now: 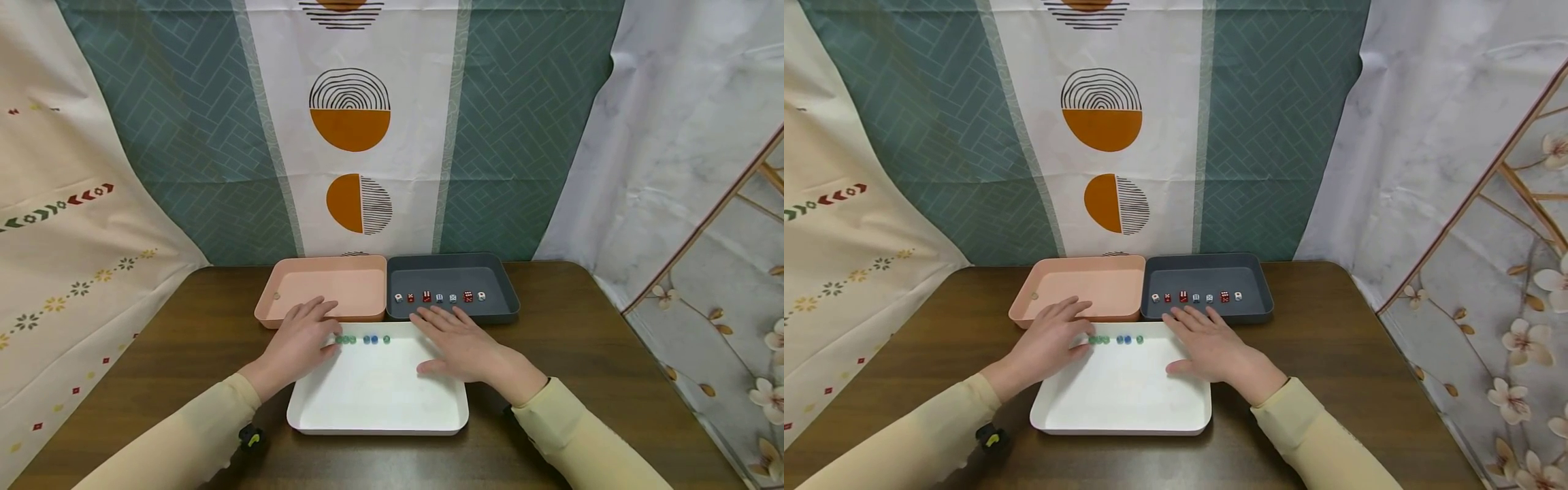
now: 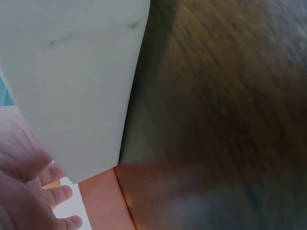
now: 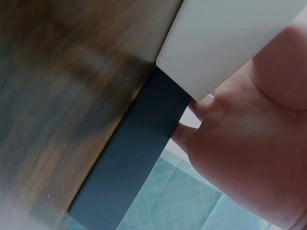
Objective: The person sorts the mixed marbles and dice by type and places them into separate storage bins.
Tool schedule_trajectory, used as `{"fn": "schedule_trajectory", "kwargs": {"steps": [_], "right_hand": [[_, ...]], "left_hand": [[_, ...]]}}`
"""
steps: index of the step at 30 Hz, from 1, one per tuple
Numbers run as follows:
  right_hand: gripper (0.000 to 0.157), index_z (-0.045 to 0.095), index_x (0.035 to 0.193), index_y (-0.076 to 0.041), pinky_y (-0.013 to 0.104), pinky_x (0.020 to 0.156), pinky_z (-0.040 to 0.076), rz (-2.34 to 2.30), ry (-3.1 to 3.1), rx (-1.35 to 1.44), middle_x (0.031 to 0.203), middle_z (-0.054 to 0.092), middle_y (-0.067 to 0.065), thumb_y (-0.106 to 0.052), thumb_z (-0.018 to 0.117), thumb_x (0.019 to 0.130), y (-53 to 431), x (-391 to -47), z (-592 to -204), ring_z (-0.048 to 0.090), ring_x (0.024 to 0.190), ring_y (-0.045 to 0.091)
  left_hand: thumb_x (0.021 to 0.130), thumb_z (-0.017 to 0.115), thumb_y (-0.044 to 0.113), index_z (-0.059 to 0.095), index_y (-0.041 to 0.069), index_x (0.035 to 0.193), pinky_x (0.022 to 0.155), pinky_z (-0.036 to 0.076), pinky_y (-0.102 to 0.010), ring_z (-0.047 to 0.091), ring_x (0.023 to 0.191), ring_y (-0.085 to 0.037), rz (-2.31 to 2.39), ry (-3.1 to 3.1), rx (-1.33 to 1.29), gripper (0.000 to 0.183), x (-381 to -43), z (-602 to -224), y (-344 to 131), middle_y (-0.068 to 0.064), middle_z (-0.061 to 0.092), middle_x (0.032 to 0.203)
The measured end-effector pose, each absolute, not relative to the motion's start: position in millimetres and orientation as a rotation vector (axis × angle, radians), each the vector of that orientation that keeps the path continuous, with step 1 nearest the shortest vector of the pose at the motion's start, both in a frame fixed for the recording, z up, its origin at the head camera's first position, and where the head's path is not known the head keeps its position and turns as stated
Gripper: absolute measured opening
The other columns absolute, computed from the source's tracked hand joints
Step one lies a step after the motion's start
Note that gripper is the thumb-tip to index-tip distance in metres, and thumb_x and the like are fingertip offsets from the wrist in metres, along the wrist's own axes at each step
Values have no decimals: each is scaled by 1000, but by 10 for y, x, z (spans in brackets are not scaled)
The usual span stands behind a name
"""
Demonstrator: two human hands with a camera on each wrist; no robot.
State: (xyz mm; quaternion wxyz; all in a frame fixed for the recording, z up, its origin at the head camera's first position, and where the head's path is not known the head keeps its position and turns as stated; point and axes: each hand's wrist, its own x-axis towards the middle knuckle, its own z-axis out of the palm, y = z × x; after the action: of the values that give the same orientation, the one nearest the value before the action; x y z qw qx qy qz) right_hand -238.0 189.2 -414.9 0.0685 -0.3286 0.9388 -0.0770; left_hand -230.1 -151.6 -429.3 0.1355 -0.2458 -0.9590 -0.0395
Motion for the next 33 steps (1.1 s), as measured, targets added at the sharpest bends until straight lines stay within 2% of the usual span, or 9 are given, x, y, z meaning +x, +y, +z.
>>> {"fn": "schedule_trajectory", "kwargs": {"steps": [11,20,33], "right_hand": [[97,28,177,-17,63,134,11,-218,2826,-979,183,24,9,-59,73,102,1893,-2384,-4151,19,169,34],[96,28,177,-15,63,133,12,-239,2827,-999,182,25,11,-58,73,103,1902,-2386,-4176,20,168,35],[98,27,177,-15,63,133,12,-234,2831,-1006,182,25,11,-59,74,102,1908,-2395,-4195,20,168,35]], "left_hand": [[85,97,15,81,18,99,116,41,-71,50,148,-50,-92,-2773,-714,22,-2325,-4332,-1504,-21,65,150],[84,98,13,81,17,96,115,44,-69,54,145,-49,-46,-2749,-718,21,-2312,-4337,-1508,-21,68,145],[87,95,13,81,16,95,114,45,-67,54,144,-48,-23,-2734,-730,16,-2303,-4315,-1509,-20,69,143]]}}
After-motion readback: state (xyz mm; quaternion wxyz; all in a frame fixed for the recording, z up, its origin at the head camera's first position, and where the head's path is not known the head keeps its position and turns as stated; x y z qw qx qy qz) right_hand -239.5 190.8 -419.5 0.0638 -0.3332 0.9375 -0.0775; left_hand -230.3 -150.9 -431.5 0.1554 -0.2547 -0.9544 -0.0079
